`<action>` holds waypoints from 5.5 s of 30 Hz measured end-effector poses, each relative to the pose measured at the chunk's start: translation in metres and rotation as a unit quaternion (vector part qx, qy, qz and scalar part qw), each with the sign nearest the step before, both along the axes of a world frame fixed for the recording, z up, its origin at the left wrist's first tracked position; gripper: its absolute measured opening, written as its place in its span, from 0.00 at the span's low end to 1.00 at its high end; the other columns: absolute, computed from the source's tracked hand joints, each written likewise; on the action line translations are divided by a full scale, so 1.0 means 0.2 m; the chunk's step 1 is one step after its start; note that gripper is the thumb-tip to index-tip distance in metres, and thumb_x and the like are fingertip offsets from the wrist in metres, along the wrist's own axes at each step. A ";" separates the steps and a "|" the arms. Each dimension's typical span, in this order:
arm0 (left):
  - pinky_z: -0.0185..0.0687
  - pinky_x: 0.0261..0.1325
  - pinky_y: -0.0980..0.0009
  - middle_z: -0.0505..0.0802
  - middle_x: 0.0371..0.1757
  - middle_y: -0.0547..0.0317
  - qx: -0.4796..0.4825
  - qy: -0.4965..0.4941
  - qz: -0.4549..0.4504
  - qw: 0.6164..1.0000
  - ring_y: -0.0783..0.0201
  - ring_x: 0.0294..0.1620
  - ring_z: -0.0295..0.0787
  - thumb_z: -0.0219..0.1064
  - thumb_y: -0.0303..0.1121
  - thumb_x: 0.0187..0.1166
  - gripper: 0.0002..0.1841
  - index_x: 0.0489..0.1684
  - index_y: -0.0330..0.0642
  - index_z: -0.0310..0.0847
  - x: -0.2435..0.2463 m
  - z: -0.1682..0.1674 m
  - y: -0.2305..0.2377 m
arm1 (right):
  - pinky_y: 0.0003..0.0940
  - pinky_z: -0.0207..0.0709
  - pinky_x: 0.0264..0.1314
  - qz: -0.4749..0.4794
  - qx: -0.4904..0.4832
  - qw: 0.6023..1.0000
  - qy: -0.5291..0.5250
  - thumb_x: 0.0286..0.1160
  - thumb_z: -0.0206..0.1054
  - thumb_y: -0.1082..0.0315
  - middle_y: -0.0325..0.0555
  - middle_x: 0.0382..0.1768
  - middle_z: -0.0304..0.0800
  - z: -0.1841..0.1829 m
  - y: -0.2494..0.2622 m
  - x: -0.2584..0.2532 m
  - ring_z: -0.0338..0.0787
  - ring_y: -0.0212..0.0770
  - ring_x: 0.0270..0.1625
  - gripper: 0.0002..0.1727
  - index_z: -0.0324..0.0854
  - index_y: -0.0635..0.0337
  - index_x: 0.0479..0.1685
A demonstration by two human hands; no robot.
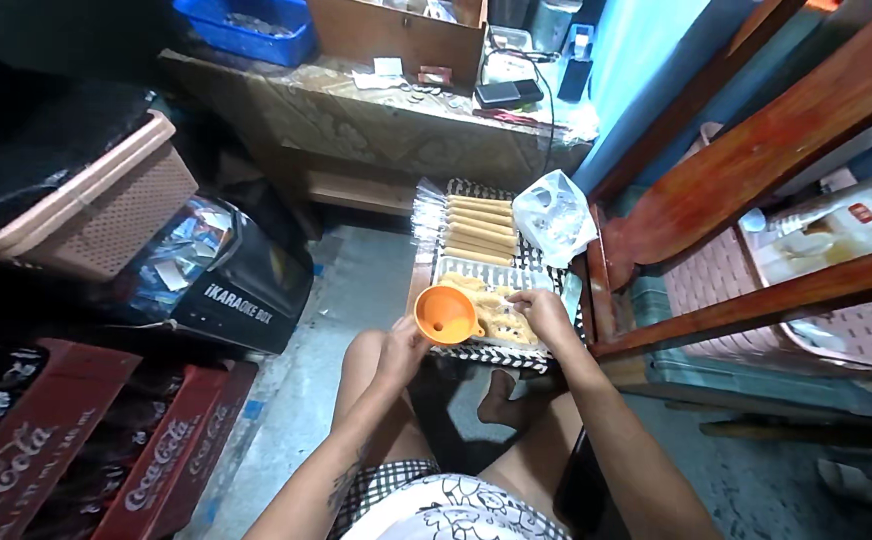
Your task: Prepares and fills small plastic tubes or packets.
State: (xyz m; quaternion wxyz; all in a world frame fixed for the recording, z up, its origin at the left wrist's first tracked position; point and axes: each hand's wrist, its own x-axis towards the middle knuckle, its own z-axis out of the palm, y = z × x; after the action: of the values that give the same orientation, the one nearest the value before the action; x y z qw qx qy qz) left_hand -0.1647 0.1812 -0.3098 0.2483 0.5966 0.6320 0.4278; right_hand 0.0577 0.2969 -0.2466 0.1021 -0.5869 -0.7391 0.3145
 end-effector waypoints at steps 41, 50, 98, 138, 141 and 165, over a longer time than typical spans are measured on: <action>0.75 0.66 0.65 0.92 0.47 0.54 0.019 -0.195 0.058 0.979 0.65 0.56 0.83 0.74 0.24 0.70 0.05 0.40 0.35 0.91 0.11 -0.08 -0.01 | 0.66 0.74 0.71 -0.005 0.037 0.992 -0.123 0.77 0.62 0.83 0.72 0.60 0.84 -0.15 -0.02 -0.01 0.82 0.71 0.69 0.13 0.88 0.71 0.54; 0.78 0.71 0.67 0.89 0.59 0.38 -0.023 -0.171 0.088 0.981 0.61 0.63 0.86 0.79 0.23 0.63 0.25 0.59 0.22 0.80 0.11 -0.03 -0.04 | 0.61 0.74 0.73 0.051 -0.076 0.995 -0.035 0.83 0.59 0.79 0.65 0.59 0.90 -0.14 -0.01 -0.07 0.87 0.64 0.66 0.16 0.88 0.65 0.61; 0.69 0.68 0.42 0.94 0.50 0.42 -0.001 0.029 0.042 0.999 0.46 0.59 0.86 0.77 0.30 0.70 0.10 0.43 0.32 0.92 0.07 0.08 -0.05 | 0.63 0.75 0.74 0.068 -0.008 0.997 -0.025 0.80 0.58 0.82 0.67 0.60 0.89 -0.26 0.09 -0.12 0.86 0.66 0.68 0.17 0.89 0.66 0.59; 0.67 0.64 0.37 0.94 0.45 0.44 -0.019 0.029 0.006 0.999 0.44 0.53 0.86 0.75 0.29 0.72 0.08 0.41 0.33 0.93 0.16 0.02 -0.01 | 0.55 0.81 0.46 0.239 0.349 0.877 -0.227 0.63 0.72 0.85 0.65 0.40 0.88 0.59 -0.42 -0.22 0.90 0.63 0.48 0.03 0.88 0.73 0.34; 0.68 0.66 0.37 0.94 0.48 0.44 -0.008 0.019 0.005 1.000 0.43 0.56 0.87 0.75 0.27 0.71 0.08 0.42 0.33 0.93 0.14 0.01 -0.01 | 0.62 0.78 0.56 0.145 0.270 0.915 -0.263 0.71 0.65 0.85 0.70 0.48 0.88 0.49 -0.21 -0.12 0.87 0.69 0.58 0.06 0.87 0.77 0.39; 0.67 0.68 0.38 0.93 0.51 0.42 -0.024 0.019 0.019 0.999 0.44 0.61 0.85 0.75 0.27 0.71 0.08 0.43 0.32 0.92 0.11 0.02 -0.02 | 0.68 0.72 0.72 0.064 -0.043 0.994 -0.083 0.84 0.60 0.77 0.67 0.57 0.91 0.02 0.08 0.13 0.86 0.68 0.66 0.14 0.89 0.67 0.58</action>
State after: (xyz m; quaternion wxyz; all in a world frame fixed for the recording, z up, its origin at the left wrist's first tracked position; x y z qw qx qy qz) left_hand -0.1423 0.1763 -0.3061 0.2420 0.5861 0.6580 0.4062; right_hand 0.0837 0.3129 -0.2421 -0.0055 -0.5660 -0.7672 0.3016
